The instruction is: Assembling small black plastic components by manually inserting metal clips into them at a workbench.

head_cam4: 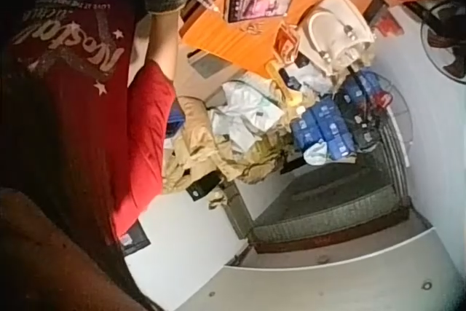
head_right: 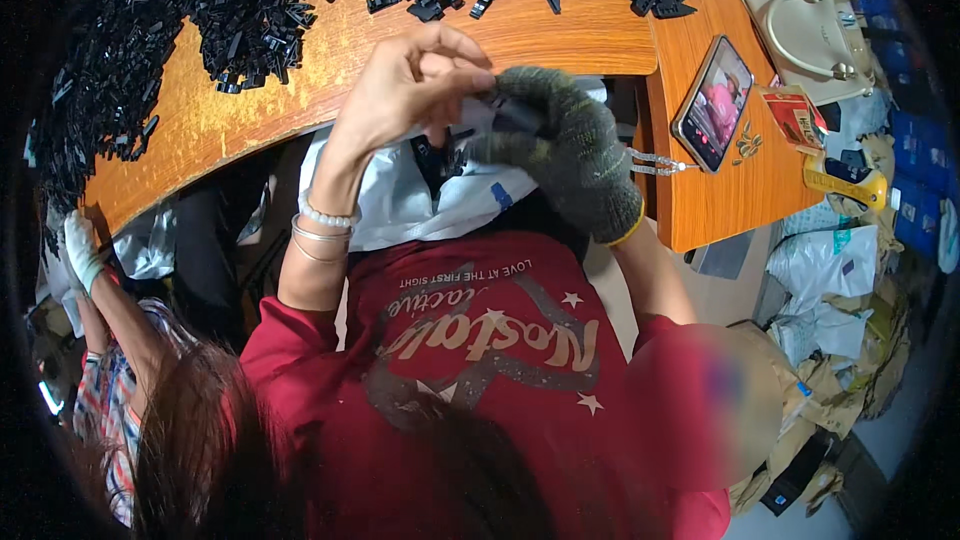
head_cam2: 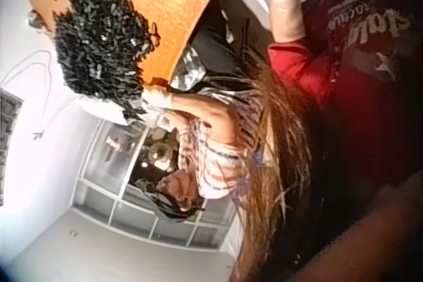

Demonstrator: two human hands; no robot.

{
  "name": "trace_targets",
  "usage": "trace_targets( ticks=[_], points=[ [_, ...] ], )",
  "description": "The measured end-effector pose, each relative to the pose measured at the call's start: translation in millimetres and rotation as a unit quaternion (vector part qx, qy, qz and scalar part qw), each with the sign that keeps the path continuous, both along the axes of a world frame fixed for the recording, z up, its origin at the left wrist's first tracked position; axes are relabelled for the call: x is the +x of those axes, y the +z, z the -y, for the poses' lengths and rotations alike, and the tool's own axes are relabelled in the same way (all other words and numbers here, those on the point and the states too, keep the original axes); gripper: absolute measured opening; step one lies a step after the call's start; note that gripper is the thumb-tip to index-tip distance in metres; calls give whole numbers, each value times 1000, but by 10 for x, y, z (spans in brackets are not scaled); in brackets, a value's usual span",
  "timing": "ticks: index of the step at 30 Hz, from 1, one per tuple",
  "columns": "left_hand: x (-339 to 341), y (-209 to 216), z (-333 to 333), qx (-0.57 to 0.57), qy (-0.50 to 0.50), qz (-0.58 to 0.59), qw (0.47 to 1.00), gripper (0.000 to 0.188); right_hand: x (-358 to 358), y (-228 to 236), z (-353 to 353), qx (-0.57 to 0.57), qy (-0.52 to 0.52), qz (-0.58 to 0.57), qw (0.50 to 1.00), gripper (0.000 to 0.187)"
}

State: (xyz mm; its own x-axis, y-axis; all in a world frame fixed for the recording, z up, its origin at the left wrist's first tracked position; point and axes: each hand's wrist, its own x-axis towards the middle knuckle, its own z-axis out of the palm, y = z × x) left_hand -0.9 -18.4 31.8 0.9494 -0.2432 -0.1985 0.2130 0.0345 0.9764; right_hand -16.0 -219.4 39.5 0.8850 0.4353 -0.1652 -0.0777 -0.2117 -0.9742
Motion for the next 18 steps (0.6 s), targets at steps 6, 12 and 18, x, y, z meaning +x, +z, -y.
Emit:
trace_targets(
  ticks=[6,12,18],
  points=[
    [466,-123,298,249,88,278,923,27,-22,49,75,-10,50,-25,998,38],
    [776,-277,729,444,108,409,790,39,-48,21,90,15,-93,-26,995,22],
    [493,-243,676,486,124,349,792,10,219,-241,307,-27,-197,146,969,35]
  ],
)
